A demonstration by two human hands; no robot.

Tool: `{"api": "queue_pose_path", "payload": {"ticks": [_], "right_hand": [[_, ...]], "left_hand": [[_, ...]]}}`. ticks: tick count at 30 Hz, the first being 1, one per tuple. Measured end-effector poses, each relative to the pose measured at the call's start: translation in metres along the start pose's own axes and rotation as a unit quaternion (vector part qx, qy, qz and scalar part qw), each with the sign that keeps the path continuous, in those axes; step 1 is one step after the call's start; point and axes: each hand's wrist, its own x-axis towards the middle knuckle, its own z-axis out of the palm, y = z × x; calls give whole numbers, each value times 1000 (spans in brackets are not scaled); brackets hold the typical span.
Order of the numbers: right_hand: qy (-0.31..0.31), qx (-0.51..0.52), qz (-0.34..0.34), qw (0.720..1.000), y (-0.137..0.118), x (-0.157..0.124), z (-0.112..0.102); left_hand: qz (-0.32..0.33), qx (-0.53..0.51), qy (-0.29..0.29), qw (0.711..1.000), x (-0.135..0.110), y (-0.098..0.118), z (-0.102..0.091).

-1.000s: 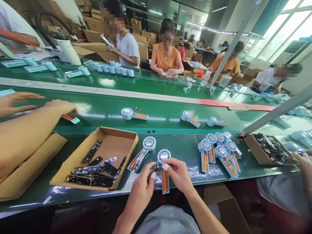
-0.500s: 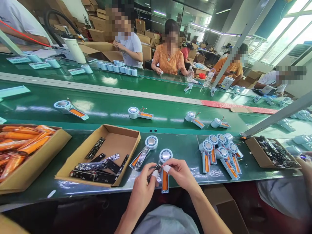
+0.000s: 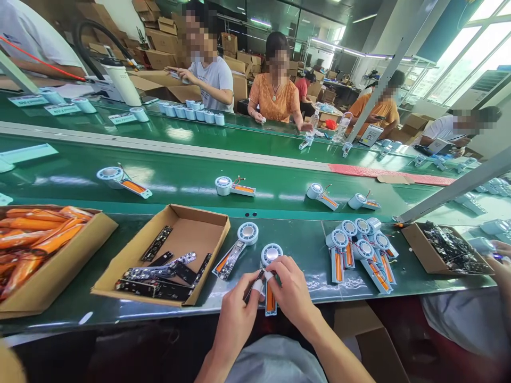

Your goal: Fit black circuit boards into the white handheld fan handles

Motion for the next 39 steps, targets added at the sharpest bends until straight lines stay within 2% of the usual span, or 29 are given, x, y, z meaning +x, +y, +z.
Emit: {"api": "queue_pose_path", "payload": {"ticks": [5, 7, 10, 12, 14, 17, 22, 25, 28, 31, 34, 36, 39], "right_hand": [[18, 65, 38, 997, 1, 1, 3], [20, 41, 30, 999, 0, 0, 5], [41, -39, -6, 998, -2, -3, 9], [45, -40, -16, 998, -2, -4, 10], [33, 16, -11, 999, 2, -2, 9], [-11, 112, 16, 993, 9, 5, -1], [-81, 169, 4, 982, 15, 14, -18], [-71, 178, 5, 981, 14, 15, -18], [-50, 141, 19, 988, 10, 13, -15], [-58, 106, 62, 991, 6, 11, -19], [-113, 192, 144, 964, 5, 9, -27], [-132, 291, 188, 929, 8, 9, -30], [-127, 418, 230, 869, 13, 10, -28]], "left_hand": [[30, 5, 25, 999, -1, -4, 3], [56, 24, 34, 998, -1, -5, 5], [131, 83, 81, 985, -2, -9, 8], [165, 106, 101, 975, -1, -10, 7], [164, 95, 85, 978, 1, -10, 4], [114, 33, 11, 993, 6, -6, -6], [60, -35, -69, 995, 17, 1, -20], [62, -40, -79, 994, 21, 2, -21], [72, -27, -60, 995, 22, 6, -19], [79, -2, -51, 996, 17, 11, -17], [57, -10, -77, 995, 8, 12, -17], [17, -50, -83, 995, 6, 10, -15], [-41, -99, -57, 993, 11, 6, -8]]}}
